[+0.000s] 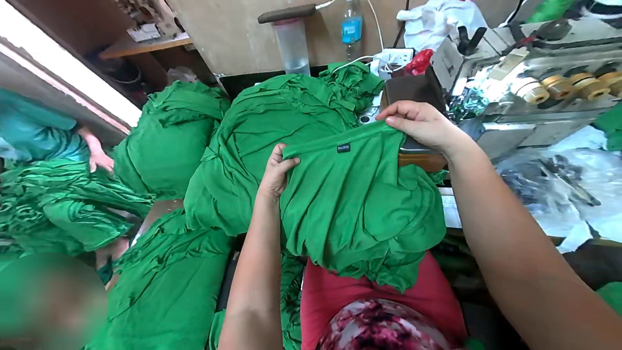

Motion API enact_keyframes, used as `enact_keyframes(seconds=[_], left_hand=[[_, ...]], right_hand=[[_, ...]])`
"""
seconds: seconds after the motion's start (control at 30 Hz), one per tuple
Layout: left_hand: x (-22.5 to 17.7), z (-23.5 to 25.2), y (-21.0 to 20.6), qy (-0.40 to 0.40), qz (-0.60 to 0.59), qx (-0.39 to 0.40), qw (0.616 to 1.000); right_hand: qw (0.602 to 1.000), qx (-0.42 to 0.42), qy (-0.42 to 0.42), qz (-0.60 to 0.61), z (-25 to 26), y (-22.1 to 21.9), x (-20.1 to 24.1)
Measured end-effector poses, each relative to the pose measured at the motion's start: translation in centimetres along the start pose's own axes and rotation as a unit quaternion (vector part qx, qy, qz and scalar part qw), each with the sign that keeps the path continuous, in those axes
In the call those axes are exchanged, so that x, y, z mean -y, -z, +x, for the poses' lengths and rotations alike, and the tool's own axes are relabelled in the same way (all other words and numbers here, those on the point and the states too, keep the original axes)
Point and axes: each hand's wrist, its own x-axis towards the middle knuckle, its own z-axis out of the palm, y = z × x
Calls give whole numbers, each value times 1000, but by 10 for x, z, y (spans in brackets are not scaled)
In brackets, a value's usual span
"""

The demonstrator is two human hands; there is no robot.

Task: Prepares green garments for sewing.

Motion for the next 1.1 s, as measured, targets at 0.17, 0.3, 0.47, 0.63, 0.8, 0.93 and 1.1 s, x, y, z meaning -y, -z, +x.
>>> enact_keyframes(seconds=[0.17,0.3,0.47,0.63,0.8,0.93,1.1], left_hand=[[1,1,1,-4,-6,2,1000],[2,1,3,-5,-12,8,1000],[2,1,3,-3,-17,11,1000],[1,0,3,-7,-19,14,1000],[-3,-3,-1,3,-19,-1,1000],[-4,-4,0,5,-26,10,1000],[-3,-4,2,0,-38,26,999]], right_hand=[[1000,0,16,2,1,1,-4],[1000,4,20,6,1,1,-4],[1000,6,13,11,0,-1,-2],[999,18,-2,39,-1,-1,2],[999,24,-1,38,0,-2,1],[999,23,-5,41,-1,-2,0],[999,19,-3,30,0,-2,0]])
